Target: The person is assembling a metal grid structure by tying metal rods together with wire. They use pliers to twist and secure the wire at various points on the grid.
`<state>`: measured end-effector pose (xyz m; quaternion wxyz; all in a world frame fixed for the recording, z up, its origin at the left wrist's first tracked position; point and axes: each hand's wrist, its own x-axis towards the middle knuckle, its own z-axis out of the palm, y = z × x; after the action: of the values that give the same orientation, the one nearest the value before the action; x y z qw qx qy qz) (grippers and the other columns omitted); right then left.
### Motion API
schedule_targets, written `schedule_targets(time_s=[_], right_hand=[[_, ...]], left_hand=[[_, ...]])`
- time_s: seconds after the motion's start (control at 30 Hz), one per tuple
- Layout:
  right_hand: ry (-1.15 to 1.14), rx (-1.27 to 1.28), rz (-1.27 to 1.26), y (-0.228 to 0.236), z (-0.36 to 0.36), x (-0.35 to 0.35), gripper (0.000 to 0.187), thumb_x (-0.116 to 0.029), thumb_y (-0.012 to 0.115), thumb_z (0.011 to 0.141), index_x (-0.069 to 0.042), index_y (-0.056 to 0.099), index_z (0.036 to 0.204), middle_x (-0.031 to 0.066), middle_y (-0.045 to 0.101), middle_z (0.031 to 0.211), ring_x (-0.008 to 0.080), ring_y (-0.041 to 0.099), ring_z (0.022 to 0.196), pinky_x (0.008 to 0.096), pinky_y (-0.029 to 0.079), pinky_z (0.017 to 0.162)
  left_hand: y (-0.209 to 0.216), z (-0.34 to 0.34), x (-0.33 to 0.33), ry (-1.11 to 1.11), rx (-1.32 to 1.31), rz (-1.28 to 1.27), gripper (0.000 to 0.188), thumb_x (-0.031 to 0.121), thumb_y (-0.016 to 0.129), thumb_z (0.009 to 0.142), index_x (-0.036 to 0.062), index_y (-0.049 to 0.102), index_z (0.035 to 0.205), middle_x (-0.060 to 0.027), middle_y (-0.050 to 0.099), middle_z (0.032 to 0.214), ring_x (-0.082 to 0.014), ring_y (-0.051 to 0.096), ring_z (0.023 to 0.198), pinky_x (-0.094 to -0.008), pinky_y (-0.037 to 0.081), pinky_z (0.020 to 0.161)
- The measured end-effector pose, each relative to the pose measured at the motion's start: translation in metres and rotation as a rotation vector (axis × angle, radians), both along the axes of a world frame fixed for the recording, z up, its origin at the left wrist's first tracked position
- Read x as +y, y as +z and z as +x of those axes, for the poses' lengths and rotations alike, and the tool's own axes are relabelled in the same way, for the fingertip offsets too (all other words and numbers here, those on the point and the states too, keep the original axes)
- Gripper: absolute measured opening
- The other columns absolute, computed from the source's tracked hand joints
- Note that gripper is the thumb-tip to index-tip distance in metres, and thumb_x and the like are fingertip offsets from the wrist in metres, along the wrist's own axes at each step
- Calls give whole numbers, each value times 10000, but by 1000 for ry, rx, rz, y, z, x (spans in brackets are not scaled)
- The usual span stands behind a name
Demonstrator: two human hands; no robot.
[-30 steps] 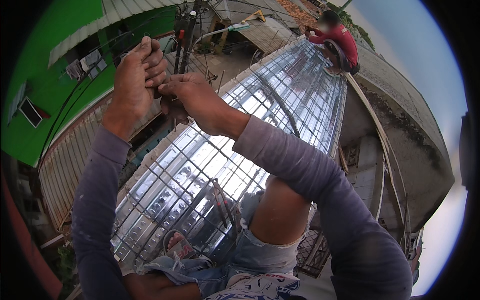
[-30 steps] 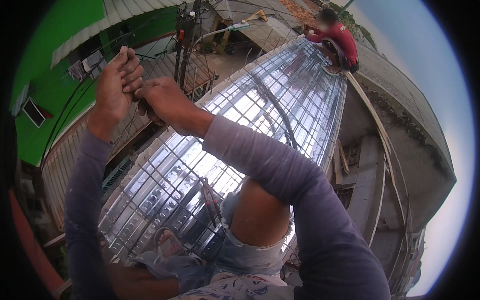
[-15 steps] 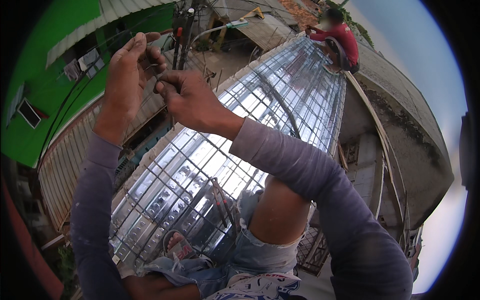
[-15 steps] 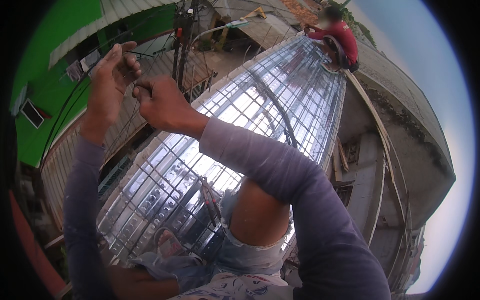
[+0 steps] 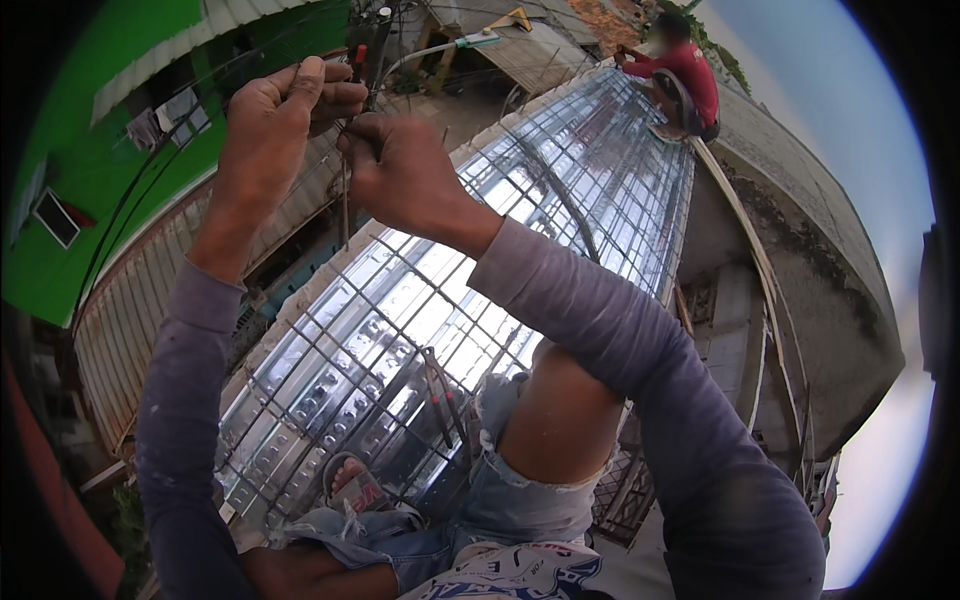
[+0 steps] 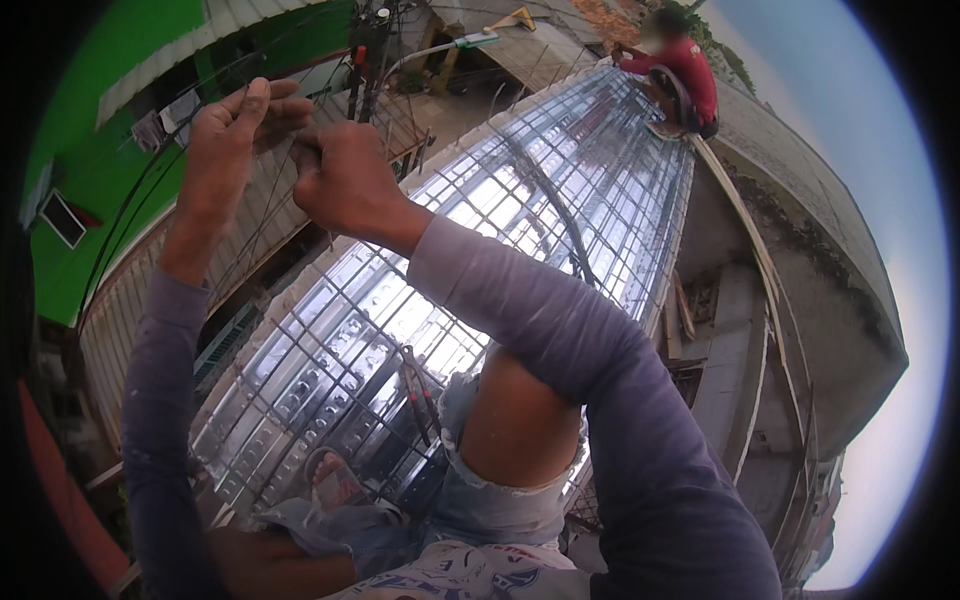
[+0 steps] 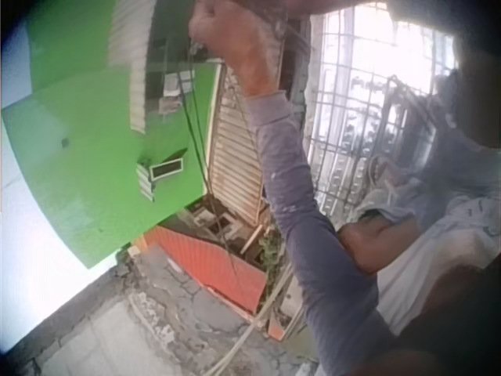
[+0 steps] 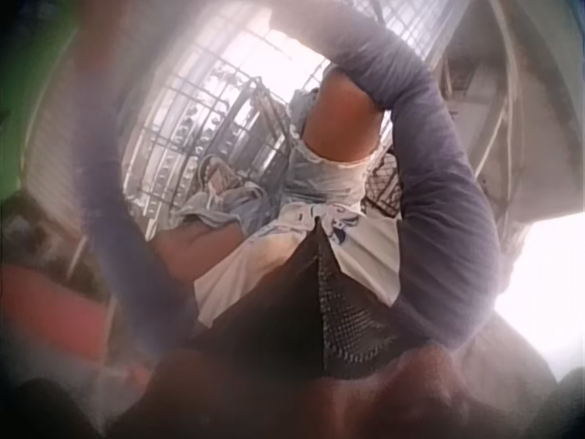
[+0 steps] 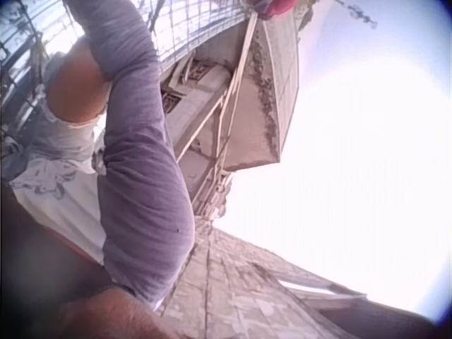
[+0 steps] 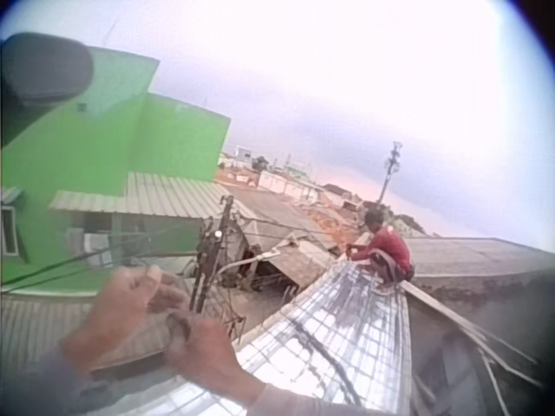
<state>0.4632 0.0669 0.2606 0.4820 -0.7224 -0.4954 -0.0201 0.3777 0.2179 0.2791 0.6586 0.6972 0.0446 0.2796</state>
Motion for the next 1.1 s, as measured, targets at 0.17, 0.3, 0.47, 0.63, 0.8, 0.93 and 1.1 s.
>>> schedule_targets(time_s=[0.17,0.3,0.47,0.63,0.8,0.93,1.1], right_hand=[[180,538,-42,22,6,-9,192,-136,676,1032,25,770,989,77,678,700,95,548,532,288,418,491],[321,831,89,36,5,-21,205,-182,702,1047,11,768,1030,33,649,705,41,490,513,226,338,457],[270,554,200,36,4,-16,201,-115,723,992,58,812,1042,38,688,714,58,559,623,245,445,559],[140,189,141,27,4,-13,224,-140,729,982,55,813,1057,49,727,732,69,594,666,285,489,597],[146,293,-2,24,5,-17,227,-150,715,986,41,817,1056,71,739,741,86,601,669,305,503,627],[145,332,11,23,4,-15,227,-151,714,987,40,813,1060,71,737,745,90,605,674,308,507,641],[173,317,-34,25,3,-18,230,-148,715,991,48,809,1066,70,736,744,93,605,670,313,508,635]], left_hand=[[-1,-2,11,-70,-41,47,509,438,494,1150,-16,668,1300,-120,774,1146,-189,726,1097,-362,550,1030],[3,-3,14,-253,-101,-72,491,447,508,1144,11,654,1317,-106,770,1151,-183,716,1097,-368,536,1039],[5,-1,9,-161,-117,-220,462,424,602,1107,13,690,1300,-85,764,1142,-168,713,1081,-364,536,1033],[4,-1,9,-18,-50,-108,447,398,644,1089,5,717,1290,-79,765,1111,-153,721,1040,-350,555,998],[3,-7,12,-22,-65,46,449,388,620,1104,-7,712,1297,-80,771,1038,-157,742,966,-328,579,953],[5,-9,16,10,-73,64,443,396,601,1113,-10,725,1239,-83,768,987,-173,759,927,-336,593,938],[9,-13,25,-34,-17,129,459,428,594,1111,-8,731,1165,-94,770,987,-183,768,916,-352,602,940]])
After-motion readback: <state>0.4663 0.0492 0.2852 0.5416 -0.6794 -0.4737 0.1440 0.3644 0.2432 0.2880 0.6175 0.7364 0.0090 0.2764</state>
